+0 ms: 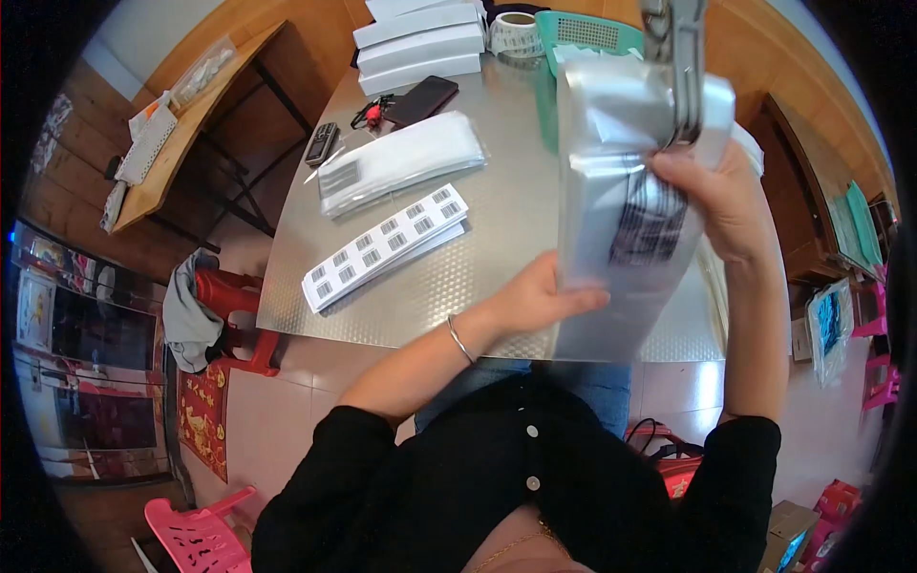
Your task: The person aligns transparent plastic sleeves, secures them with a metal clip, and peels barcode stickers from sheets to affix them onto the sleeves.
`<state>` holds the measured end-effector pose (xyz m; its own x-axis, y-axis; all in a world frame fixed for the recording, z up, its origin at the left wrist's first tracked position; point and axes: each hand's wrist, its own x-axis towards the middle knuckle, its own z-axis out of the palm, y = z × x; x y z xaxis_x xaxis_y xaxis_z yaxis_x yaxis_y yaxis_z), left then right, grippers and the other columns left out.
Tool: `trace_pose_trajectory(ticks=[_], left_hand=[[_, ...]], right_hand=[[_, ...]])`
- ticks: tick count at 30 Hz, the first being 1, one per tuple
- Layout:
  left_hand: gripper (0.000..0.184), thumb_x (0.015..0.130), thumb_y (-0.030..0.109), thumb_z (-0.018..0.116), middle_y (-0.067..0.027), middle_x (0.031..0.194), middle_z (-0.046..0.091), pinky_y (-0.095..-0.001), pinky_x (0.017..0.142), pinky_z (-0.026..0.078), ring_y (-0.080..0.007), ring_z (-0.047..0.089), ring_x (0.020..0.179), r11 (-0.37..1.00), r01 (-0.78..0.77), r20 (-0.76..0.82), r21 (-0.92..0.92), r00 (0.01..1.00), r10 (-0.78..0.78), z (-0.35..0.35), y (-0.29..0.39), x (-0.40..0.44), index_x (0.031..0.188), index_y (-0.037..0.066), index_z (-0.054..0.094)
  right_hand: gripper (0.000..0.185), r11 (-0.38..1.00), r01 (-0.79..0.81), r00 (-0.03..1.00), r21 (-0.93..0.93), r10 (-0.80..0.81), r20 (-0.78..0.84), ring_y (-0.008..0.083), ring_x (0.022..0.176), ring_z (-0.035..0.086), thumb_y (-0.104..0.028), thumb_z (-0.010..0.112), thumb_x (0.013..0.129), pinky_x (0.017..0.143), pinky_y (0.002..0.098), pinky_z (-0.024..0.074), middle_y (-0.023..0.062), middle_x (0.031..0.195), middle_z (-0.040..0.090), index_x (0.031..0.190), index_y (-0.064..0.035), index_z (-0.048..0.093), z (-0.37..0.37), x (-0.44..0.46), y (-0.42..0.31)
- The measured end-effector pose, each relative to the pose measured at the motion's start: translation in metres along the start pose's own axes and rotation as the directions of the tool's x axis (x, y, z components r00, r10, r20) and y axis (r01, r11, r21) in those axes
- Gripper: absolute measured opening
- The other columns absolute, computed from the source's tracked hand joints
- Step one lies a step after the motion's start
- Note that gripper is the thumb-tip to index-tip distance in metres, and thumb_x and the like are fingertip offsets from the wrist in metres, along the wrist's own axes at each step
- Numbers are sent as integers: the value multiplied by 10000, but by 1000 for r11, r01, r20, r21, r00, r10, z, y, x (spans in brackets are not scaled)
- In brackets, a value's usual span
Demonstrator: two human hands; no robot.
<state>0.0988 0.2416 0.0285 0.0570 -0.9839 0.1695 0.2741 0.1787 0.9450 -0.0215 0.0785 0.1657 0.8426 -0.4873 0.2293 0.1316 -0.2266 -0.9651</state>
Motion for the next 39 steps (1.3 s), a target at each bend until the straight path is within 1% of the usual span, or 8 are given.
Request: trace_pose_trajectory(ticks=[7, 17, 22, 23, 26, 31, 33, 39], left_hand=[[339, 920, 35, 558, -110, 1188, 618, -357, 943, 493, -205, 617, 1063, 796, 311, -121, -520, 895, -429, -20, -81, 4, 1252, -8, 514], [472, 900, -30, 537, -116, 1261, 553, -325, 962, 468, -180, 568, 1107, 851, 274, -300, -449, 851, -432, -50, -87, 24, 1349, 10, 397], [549, 875, 26, 611, -161, 1303, 476, -323, 948, 455, -224, 499, 1168, 943, 283, -442, 175, 879, -182, -36, -68, -12, 1373, 10, 378], [569, 863, 39, 632, -174, 1308, 460, -333, 952, 448, -245, 482, 1183, 898, 265, -454, 352, 887, -84, -34, -66, -20, 1373, 11, 381], [609, 797, 65, 696, -200, 1303, 427, -395, 977, 413, -322, 440, 1204, 520, 153, -263, 840, 954, 145, -33, -45, -30, 1343, 16, 431], [433, 730, 229, 765, -120, 1251, 535, -427, 981, 381, -321, 474, 1193, 377, 3, -51, 926, 992, 119, -32, -55, -37, 1123, 90, 650], [445, 715, 234, 771, -114, 1249, 537, -433, 978, 383, -318, 477, 1188, 356, -42, 9, 934, 996, 94, -31, -51, -38, 1121, 96, 651], [397, 700, 230, 774, -87, 1199, 564, -447, 988, 379, -286, 494, 1167, 341, -121, 92, 932, 991, 98, -37, -52, -32, 1058, 99, 665]], right_hand=[[239, 935, -333, 937, 126, 343, -66, 91, 756, 580, -169, 759, 788, 704, 240, 455, 18, 872, 661, 955, -25, 668, -8, 36, 152], [345, 885, -452, 881, 107, 462, -101, 125, 768, 614, -242, 742, 813, 684, 297, 498, 50, 904, 670, 1039, 3, 653, -20, 91, 258], [513, 770, -233, 953, -594, 59, -298, 166, 886, 614, -381, 705, 826, 807, 325, 481, 102, 979, 668, 1132, 22, 620, -46, 96, 260], [448, 784, -105, 928, -611, -144, -343, 165, 923, 608, -320, 695, 847, 815, 304, 474, 98, 996, 671, 1155, -4, 616, -47, 90, 265], [383, 896, -129, 930, -424, -39, -365, 176, 940, 621, -253, 726, 827, 756, 280, 506, 130, 1039, 668, 1121, -26, 637, -49, 63, 237], [253, 871, -265, 963, -413, 215, -166, 190, 924, 608, -133, 752, 763, 743, 306, 500, 69, 1004, 652, 1000, -75, 683, -24, -8, 211], [329, 886, 116, 986, -450, -49, 156, 245, 947, 587, -146, 809, 663, 819, 352, 478, 64, 998, 635, 961, -83, 686, -17, -35, 202], [352, 876, 66, 948, -478, 94, 303, 245, 1033, 537, -140, 841, 589, 874, 352, 448, 52, 1057, 610, 914, -99, 712, -13, -63, 190]])
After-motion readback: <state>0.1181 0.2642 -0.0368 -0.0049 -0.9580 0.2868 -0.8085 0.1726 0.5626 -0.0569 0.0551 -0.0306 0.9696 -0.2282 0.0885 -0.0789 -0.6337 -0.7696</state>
